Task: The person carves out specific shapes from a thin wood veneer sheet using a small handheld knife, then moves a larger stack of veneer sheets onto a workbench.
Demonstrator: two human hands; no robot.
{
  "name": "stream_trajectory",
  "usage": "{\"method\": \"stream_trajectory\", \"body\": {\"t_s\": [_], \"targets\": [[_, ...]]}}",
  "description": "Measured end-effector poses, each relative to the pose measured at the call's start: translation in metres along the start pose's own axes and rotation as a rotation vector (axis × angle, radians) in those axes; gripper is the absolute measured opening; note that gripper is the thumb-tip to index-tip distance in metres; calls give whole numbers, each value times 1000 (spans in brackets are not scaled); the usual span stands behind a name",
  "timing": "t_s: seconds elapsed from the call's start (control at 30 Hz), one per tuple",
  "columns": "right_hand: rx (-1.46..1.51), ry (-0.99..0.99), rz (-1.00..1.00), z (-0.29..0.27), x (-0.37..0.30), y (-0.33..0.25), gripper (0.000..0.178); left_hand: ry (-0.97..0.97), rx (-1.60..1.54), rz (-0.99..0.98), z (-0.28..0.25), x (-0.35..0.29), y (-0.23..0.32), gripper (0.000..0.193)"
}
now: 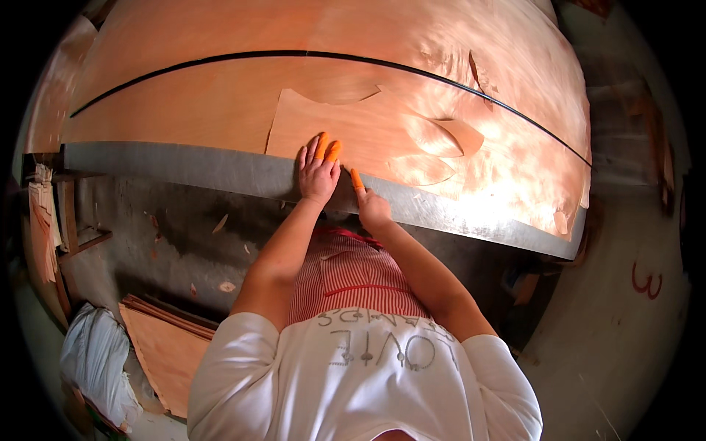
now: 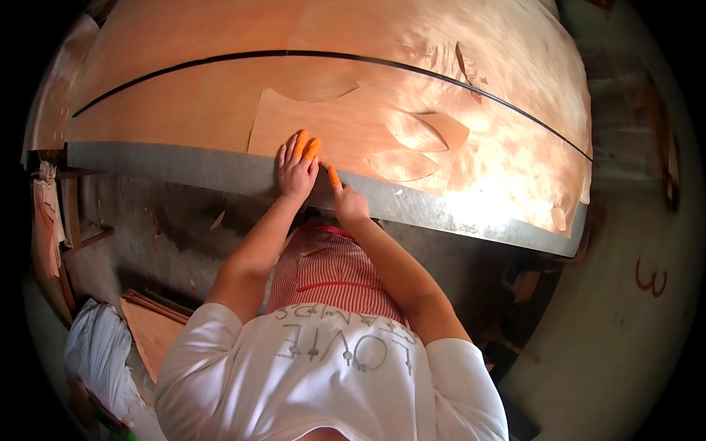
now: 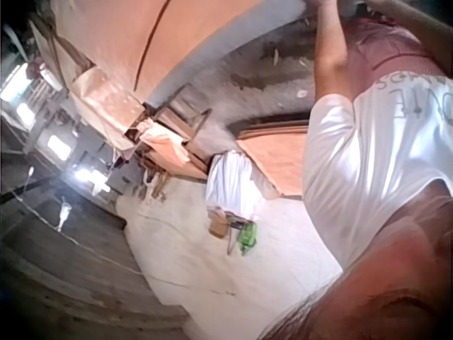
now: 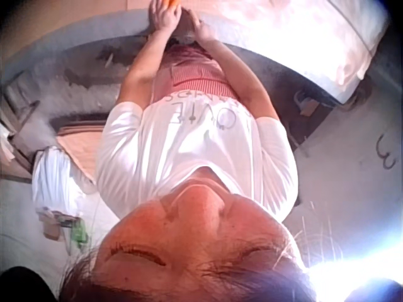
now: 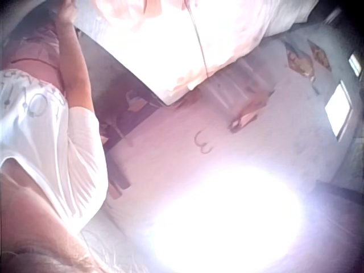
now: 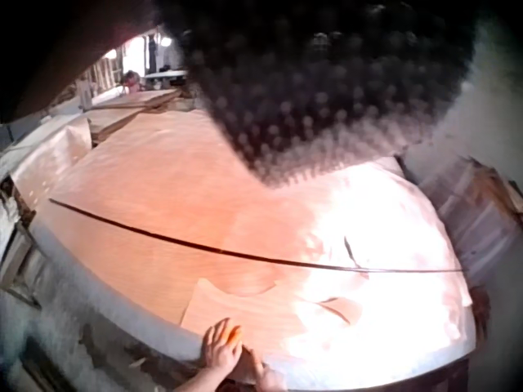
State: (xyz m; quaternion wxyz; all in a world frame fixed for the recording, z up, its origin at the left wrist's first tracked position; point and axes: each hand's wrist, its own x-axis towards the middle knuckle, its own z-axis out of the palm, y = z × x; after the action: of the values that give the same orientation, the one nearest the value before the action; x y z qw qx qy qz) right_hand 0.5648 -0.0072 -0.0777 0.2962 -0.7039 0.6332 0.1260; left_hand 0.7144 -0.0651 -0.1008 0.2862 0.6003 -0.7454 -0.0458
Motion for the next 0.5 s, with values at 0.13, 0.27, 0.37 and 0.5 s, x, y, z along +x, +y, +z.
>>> {"method": "stream_trajectory", "body": {"t_s": [0.13,0.27,0.37,0.5], "targets": [[-11,-31,-2,5,-23,16,44,26,-8,8,1,0,-2,38],[158,-17,-99,-20,-28,40,42,23,4,-7,0,-2,-3,40],[16,21,-270,-55,-2,55,42,-5,-22,-12,-4,1,0,46],[68,-26,-236,-85,32,57,34,-30,-42,-11,-4,3,2,53]]}}
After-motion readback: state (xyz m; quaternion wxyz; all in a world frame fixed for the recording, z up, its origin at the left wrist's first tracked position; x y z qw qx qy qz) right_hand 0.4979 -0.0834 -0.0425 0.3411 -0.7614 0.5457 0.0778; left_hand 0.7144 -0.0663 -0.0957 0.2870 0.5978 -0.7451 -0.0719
